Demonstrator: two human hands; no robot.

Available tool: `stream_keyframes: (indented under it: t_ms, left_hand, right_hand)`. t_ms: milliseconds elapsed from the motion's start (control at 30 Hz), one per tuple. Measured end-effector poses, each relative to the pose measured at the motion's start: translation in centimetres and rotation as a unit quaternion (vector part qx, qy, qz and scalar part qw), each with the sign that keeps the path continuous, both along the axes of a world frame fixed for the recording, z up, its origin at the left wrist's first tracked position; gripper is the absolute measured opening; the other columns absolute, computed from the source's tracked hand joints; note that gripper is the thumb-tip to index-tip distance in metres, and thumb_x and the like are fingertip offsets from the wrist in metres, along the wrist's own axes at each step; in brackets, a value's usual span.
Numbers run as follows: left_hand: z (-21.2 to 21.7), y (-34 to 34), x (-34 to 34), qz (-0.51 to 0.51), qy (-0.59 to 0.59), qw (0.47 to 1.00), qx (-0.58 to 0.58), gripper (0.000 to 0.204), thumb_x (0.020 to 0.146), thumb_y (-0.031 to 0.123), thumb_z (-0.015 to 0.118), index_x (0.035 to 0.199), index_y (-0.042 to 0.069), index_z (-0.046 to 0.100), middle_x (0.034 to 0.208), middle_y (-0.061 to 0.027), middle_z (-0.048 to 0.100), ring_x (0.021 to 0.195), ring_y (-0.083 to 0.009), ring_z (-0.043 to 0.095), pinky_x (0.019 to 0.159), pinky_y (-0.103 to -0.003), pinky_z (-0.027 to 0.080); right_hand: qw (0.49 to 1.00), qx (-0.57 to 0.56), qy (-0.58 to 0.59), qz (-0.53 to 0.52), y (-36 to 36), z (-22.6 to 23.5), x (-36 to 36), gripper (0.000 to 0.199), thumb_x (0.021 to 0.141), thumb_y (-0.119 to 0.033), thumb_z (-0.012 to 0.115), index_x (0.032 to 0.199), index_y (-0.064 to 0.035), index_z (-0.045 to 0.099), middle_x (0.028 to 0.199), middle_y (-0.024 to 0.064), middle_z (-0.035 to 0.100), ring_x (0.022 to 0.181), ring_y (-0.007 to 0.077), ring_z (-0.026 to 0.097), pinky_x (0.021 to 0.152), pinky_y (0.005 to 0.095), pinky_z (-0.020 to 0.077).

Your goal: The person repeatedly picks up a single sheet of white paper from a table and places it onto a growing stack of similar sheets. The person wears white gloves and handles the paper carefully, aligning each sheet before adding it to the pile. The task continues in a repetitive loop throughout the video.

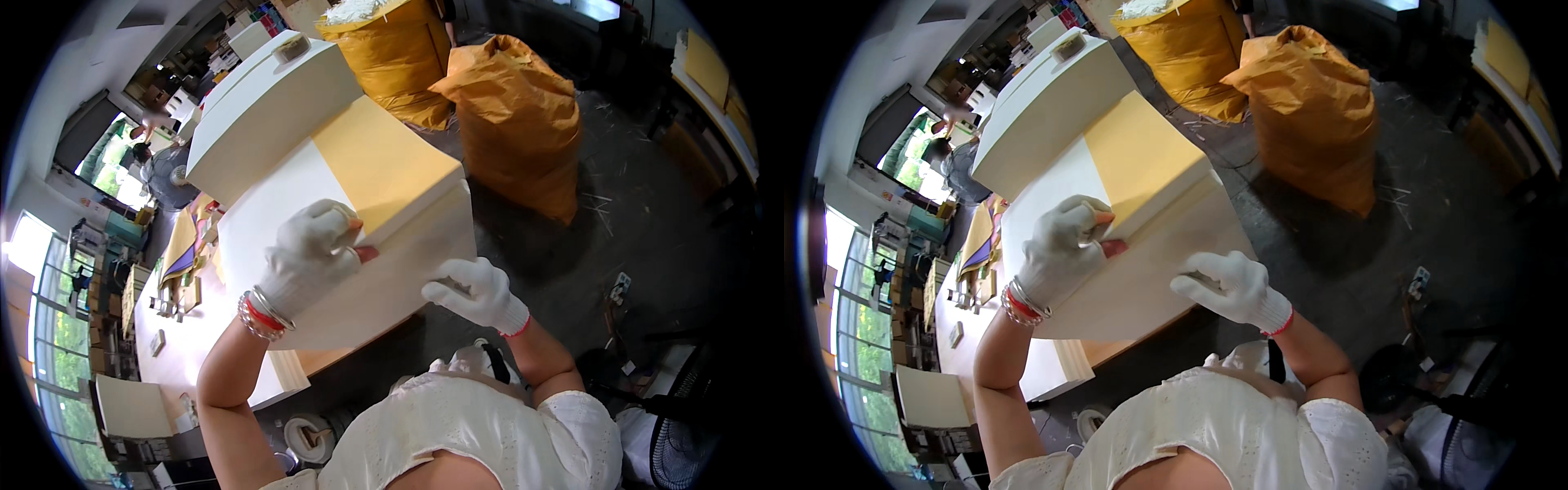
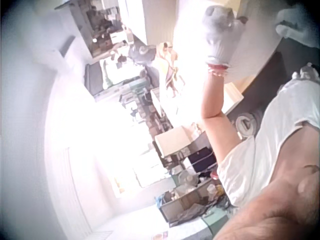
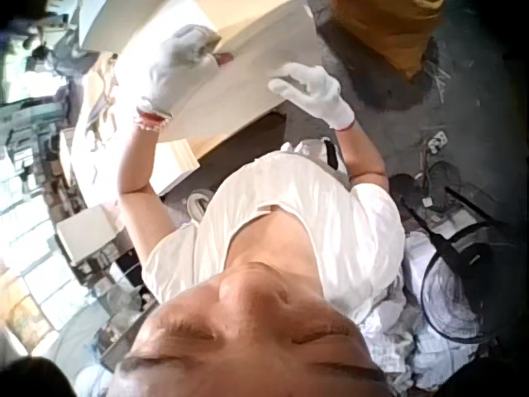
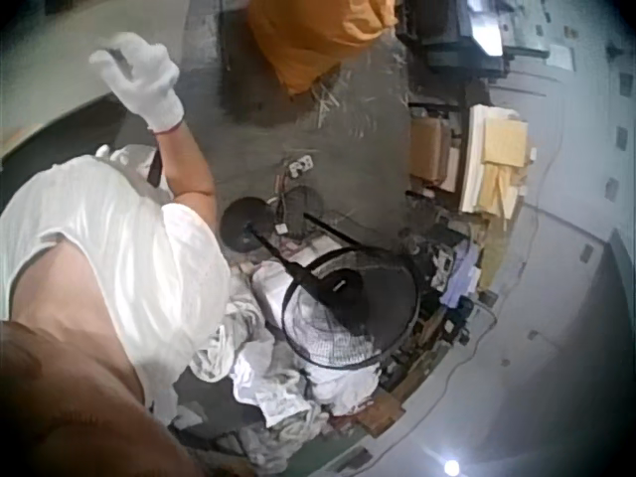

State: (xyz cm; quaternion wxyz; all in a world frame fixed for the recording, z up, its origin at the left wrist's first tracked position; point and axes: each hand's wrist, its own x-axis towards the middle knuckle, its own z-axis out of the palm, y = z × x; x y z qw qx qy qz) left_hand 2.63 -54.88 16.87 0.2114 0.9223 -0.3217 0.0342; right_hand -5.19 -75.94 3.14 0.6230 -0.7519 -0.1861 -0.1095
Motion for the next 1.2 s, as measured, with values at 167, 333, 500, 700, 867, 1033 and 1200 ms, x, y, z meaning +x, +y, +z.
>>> stream_keyframes:
  t_ms: [167, 333, 500, 700, 867, 1033, 1200]
  left_hand:
    - [0.0, 1.1, 1.4, 0.010, 0.126, 0.990, -0.057, 0.032, 0.067, 0.002, 0.083, 0.094, -0.005, 0.067, 0.102, -0.0097, 0.066, 0.085, -0.0152, 0.062, 0.073, -0.027, 0.050]
    - [0.1, 1.0, 1.7, 0.000, 0.133, 0.990, -0.053, 0.033, 0.066, 0.000, 0.084, 0.094, -0.005, 0.067, 0.104, -0.0098, 0.065, 0.088, -0.0143, 0.061, 0.075, -0.026, 0.050]
    - [0.5, 0.6, 1.5, 0.015, 0.126, 0.991, -0.032, 0.034, 0.065, 0.001, 0.084, 0.094, -0.005, 0.067, 0.105, -0.0098, 0.065, 0.087, -0.0140, 0.061, 0.075, -0.026, 0.049]
    - [0.3, 0.8, 1.6, 0.010, 0.143, 0.988, -0.052, 0.034, 0.065, 0.002, 0.084, 0.094, -0.005, 0.067, 0.104, -0.0091, 0.064, 0.084, -0.0124, 0.059, 0.073, -0.025, 0.048]
    - [0.1, 1.0, 1.7, 0.001, 0.133, 0.990, -0.049, 0.032, 0.067, 0.005, 0.084, 0.093, -0.004, 0.067, 0.103, -0.0080, 0.064, 0.085, -0.0115, 0.057, 0.074, -0.025, 0.046]
    - [0.4, 0.7, 1.4, -0.017, 0.109, 0.993, -0.051, 0.032, 0.071, 0.010, 0.082, 0.093, -0.007, 0.066, 0.084, -0.0057, 0.058, 0.071, -0.0120, 0.051, 0.064, -0.027, 0.042]
    - [0.3, 0.9, 1.5, -0.006, 0.127, 0.991, -0.052, 0.031, 0.067, 0.007, 0.083, 0.092, -0.004, 0.067, 0.101, -0.0079, 0.064, 0.083, -0.0118, 0.056, 0.072, -0.026, 0.045]
  right_hand:
    - [0.995, 0.066, -0.068, 0.045, 0.6, 1.4, 0.9, 0.024, 0.086, -0.016, 0.072, 0.105, -0.0032, 0.066, 0.079, 0.0076, 0.068, 0.065, 0.0103, 0.062, 0.060, 0.0223, 0.0489]
    - [0.987, 0.135, -0.035, 0.082, 1.6, 1.4, 1.7, 0.030, 0.086, -0.015, 0.072, 0.113, -0.0046, 0.065, 0.079, 0.0039, 0.067, 0.065, 0.0052, 0.058, 0.058, 0.0199, 0.0454]
    - [0.983, 0.152, 0.031, 0.098, 2.0, 1.2, 1.6, 0.033, 0.085, -0.018, 0.073, 0.113, -0.0040, 0.065, 0.081, 0.0037, 0.067, 0.069, 0.0054, 0.059, 0.062, 0.0199, 0.0473]
    - [0.991, 0.103, 0.036, 0.073, 1.6, 1.6, 1.2, 0.035, 0.087, -0.020, 0.072, 0.117, -0.0025, 0.063, 0.085, 0.0041, 0.067, 0.071, 0.0050, 0.059, 0.064, 0.0201, 0.0487]
    - [0.993, 0.075, 0.054, 0.074, 1.4, 2.1, 0.9, 0.037, 0.088, -0.022, 0.071, 0.118, -0.0016, 0.062, 0.088, 0.0050, 0.068, 0.073, 0.0059, 0.060, 0.065, 0.0202, 0.0493]
    - [0.994, 0.062, 0.061, 0.066, 1.5, 1.9, 0.7, 0.038, 0.087, -0.023, 0.072, 0.116, -0.0011, 0.062, 0.086, 0.0062, 0.067, 0.071, 0.0062, 0.060, 0.064, 0.0207, 0.0492]
    - [0.994, 0.086, 0.019, 0.059, 1.9, 1.4, 0.9, 0.036, 0.088, -0.023, 0.072, 0.114, -0.0002, 0.062, 0.083, 0.0062, 0.066, 0.070, 0.0067, 0.059, 0.063, 0.0220, 0.0491]
